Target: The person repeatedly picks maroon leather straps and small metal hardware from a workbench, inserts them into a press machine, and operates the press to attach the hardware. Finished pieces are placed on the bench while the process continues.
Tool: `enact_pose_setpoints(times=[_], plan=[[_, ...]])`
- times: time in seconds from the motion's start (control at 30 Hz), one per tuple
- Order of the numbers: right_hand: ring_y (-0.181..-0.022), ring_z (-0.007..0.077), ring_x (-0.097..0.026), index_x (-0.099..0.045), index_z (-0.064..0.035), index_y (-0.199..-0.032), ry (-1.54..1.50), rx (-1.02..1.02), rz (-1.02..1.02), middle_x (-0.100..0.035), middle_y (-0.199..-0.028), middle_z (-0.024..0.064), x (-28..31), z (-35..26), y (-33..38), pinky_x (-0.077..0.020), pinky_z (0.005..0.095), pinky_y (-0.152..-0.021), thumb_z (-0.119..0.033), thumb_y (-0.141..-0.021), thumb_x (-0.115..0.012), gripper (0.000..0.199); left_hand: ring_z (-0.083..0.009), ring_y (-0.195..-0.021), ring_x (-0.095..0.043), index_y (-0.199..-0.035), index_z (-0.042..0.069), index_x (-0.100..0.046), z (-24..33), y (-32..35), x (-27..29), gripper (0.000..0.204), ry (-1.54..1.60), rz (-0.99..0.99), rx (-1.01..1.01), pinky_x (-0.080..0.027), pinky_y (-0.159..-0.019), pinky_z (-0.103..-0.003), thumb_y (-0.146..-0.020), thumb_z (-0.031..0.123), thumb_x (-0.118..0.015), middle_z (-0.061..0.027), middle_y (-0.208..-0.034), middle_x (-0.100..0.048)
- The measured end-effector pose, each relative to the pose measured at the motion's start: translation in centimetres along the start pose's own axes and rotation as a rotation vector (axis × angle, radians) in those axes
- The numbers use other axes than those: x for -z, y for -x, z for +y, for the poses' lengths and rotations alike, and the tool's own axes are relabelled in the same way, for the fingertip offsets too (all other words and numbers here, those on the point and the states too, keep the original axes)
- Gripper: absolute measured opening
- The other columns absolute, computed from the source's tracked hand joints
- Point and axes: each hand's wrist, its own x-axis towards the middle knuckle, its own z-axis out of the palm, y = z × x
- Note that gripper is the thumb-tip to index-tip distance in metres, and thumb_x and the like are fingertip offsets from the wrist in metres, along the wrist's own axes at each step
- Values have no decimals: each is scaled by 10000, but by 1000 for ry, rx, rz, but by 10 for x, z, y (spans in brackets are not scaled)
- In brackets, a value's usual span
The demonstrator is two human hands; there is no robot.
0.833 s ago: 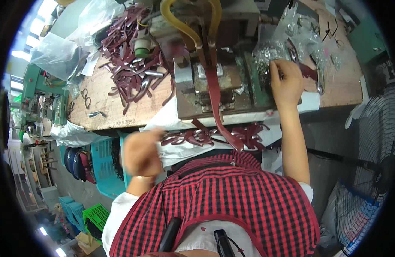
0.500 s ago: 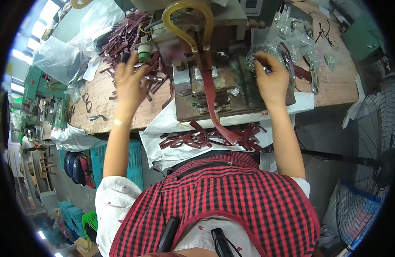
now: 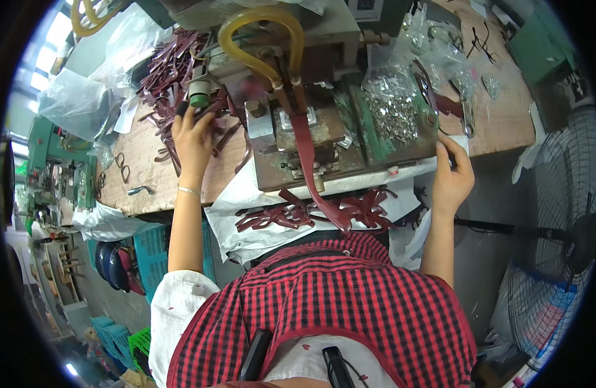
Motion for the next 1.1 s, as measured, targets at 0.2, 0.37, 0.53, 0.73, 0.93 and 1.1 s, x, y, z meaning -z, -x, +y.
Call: enact_pose_setpoints(times=[0.2,0.37,0.53,0.73,0.93,1.1], plan=[[-973,138,-687,-753,20,-1071,-147,172,-375,-748,-1027,90,-53,-114,-10,-524,272,-875,-6,-894,-731,181,-104,-777,-708,-1429,39,-586,32,-43,34,435,985,202,501,-543,-707,-236,-998,19,-645,-116,-937,-775],[-931,132,-689,-656,28,-1120,-476,25,-448,-735,-1005,88,-128,-138,1,-523,277,-878,-12,-867,-739,269,-189,-986,-717,-1396,-36,-548,22,15,13,376,1434,-30,897,-563,-848,-275,-1050,107,-581,-172,-1166,-732],[-936,120,-682,-612,48,-1214,-631,-128,-439,-729,-980,70,-129,-140,6,-511,262,-884,-6,-876,-725,360,-141,-908,-716,-1206,-41,-660,54,24,24,323,1162,73,867,-534,-703,-214,-1070,246,-599,-142,-1061,-765],[-1010,137,-643,-548,52,-1316,-824,-317,-553,-717,-1036,86,-122,-169,8,-469,268,-944,27,-890,-698,453,-76,-613,-599,-1012,-2,-709,96,-26,104,235,1140,490,668,-446,-544,-196,-1069,196,-596,-79,-814,-728],[-1171,220,-669,-658,-14,-1271,-544,7,-655,-732,-1164,130,-86,-152,0,-492,339,-1025,-102,-919,-685,363,-190,-689,-682,-923,31,-734,165,-40,121,129,709,286,-345,-528,-595,-282,-816,62,-799,-127,-972,-759],[-1347,394,-510,-765,-76,-1076,597,380,-244,-620,-1363,201,-81,-44,-32,-425,481,-1106,-213,-817,-782,294,-102,-566,-584,-942,83,-723,193,-45,88,240,590,369,-548,-420,-490,-245,-754,119,-868,-92,-1002,-753]])
